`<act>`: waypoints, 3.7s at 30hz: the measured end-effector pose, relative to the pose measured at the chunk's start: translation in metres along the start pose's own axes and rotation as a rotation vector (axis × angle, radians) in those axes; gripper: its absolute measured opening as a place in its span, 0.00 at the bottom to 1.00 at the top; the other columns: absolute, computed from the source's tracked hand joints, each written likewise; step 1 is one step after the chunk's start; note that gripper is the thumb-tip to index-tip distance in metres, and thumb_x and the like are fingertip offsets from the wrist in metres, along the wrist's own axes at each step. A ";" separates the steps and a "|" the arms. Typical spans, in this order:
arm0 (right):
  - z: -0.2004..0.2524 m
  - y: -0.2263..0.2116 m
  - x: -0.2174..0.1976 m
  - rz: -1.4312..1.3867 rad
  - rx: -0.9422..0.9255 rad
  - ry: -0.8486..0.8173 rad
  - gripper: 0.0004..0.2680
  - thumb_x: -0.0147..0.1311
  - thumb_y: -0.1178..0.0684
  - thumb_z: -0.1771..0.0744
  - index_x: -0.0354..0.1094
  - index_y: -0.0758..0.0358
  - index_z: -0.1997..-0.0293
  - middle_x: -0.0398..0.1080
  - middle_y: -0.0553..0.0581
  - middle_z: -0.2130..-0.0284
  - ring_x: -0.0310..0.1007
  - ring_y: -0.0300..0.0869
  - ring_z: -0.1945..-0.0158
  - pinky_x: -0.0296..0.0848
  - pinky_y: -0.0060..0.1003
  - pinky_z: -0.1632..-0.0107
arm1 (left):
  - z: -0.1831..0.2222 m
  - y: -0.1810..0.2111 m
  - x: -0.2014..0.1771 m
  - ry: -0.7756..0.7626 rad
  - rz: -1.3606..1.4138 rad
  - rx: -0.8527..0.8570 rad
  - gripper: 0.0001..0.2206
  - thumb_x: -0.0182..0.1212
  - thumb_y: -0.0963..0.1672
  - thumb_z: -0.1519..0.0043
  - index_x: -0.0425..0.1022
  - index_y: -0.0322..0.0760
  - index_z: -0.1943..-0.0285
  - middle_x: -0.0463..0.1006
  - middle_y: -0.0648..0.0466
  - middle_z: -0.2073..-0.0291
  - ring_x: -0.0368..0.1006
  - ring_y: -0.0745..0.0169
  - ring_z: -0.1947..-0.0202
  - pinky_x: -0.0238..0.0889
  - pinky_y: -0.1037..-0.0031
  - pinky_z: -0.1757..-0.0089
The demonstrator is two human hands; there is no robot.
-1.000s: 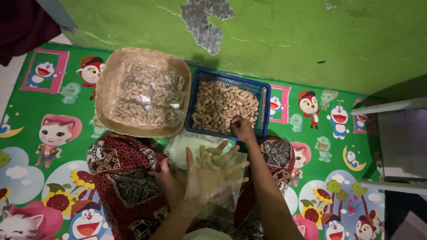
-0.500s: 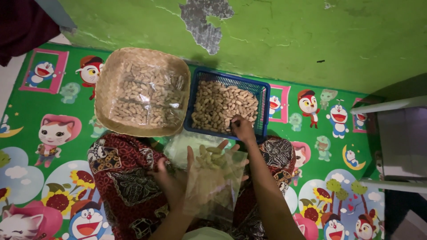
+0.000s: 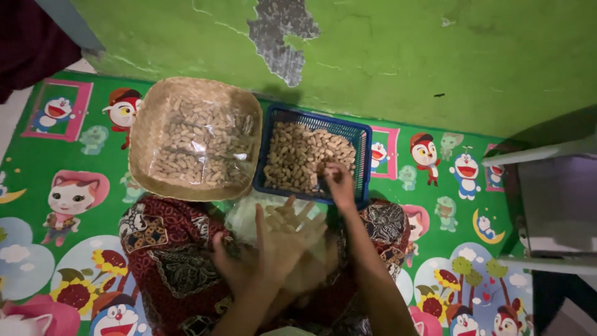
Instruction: The person takes small items from a blue basket and places them into clear plastic bags, one at a time, then sets the filled bags into a woven basket.
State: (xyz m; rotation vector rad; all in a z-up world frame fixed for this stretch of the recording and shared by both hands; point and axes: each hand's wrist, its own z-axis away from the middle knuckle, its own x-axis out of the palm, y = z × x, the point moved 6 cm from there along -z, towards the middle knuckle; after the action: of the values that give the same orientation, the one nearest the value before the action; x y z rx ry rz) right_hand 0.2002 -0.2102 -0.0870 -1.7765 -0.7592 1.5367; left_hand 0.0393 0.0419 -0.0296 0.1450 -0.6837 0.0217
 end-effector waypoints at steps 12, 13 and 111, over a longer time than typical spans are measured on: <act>0.130 -0.238 -0.093 -0.171 -0.333 -0.171 0.12 0.62 0.65 0.43 0.79 0.62 0.59 0.80 0.52 0.59 0.74 0.46 0.48 0.73 0.41 0.43 | -0.049 -0.071 0.018 -0.294 -0.020 -0.416 0.28 0.53 0.64 0.41 0.76 0.50 0.44 0.70 0.40 0.34 0.66 0.34 0.43 0.63 0.42 0.49; 0.130 -0.228 -0.091 -0.130 -0.303 -0.131 0.10 0.60 0.66 0.43 0.77 0.63 0.61 0.78 0.54 0.57 0.75 0.46 0.50 0.73 0.39 0.46 | -0.041 -0.067 0.022 -0.241 -0.051 -0.379 0.29 0.56 0.63 0.43 0.76 0.51 0.41 0.67 0.39 0.32 0.65 0.36 0.41 0.63 0.49 0.54; -0.062 0.021 0.093 0.675 -0.109 -0.371 0.24 0.68 0.40 0.42 0.72 0.42 0.40 0.49 0.55 0.26 0.47 0.64 0.26 0.27 0.75 0.28 | -0.043 -0.012 0.044 -0.051 0.044 -0.240 0.30 0.59 0.62 0.45 0.74 0.53 0.36 0.74 0.52 0.38 0.64 0.26 0.36 0.49 0.22 0.37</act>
State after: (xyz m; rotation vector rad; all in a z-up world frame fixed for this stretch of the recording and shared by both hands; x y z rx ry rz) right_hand 0.2752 -0.1570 -0.1542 -1.9666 -0.4201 2.3518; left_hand 0.1011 0.0346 -0.0362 -0.1005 -0.7345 -0.0224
